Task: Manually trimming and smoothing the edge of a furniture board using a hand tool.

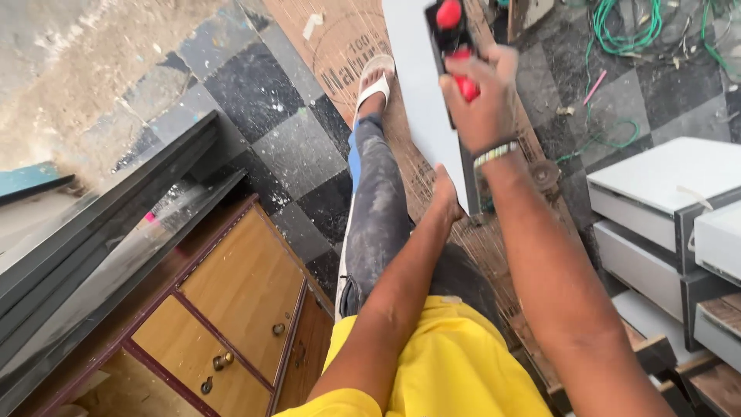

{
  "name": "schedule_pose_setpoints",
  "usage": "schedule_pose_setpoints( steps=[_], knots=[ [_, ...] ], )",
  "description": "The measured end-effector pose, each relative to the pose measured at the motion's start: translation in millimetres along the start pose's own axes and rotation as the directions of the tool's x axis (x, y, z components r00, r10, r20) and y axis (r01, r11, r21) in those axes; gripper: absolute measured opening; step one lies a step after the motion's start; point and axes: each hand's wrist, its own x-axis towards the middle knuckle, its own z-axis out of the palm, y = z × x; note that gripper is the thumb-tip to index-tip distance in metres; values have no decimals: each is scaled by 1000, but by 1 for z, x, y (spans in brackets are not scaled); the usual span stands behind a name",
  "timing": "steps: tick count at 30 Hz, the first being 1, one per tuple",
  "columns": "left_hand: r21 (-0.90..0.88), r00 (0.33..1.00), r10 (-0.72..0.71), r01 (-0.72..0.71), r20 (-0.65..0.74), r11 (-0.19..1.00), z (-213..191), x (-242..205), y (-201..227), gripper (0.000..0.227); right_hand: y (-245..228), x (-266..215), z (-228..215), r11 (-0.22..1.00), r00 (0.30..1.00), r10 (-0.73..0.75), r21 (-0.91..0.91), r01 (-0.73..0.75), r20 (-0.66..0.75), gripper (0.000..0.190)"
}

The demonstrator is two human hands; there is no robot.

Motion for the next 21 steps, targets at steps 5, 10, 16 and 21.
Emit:
schedule_pose_setpoints(
  steps=[5, 10, 16, 21],
  knots=[
    [-35, 996, -66, 64, -59, 997, -4, -6, -1, 72, 12, -97, -18, 988, 998, -50, -142, 53, 26, 28],
    [-26, 999, -49, 49, -15, 998, -25, 33, -19, 71, 15, -249, -49, 967, 966, 241, -111, -230, 95, 24],
    [-114, 998, -60, 59, -9, 992, 1, 1, -8, 64, 15, -106, -22, 976, 999, 41, -215, -44, -20, 29],
    [1, 998, -54, 54, -13, 999, 3, -9, 5, 72, 5, 15, -6, 996, 995, 91, 13, -91, 39, 27]
  ],
)
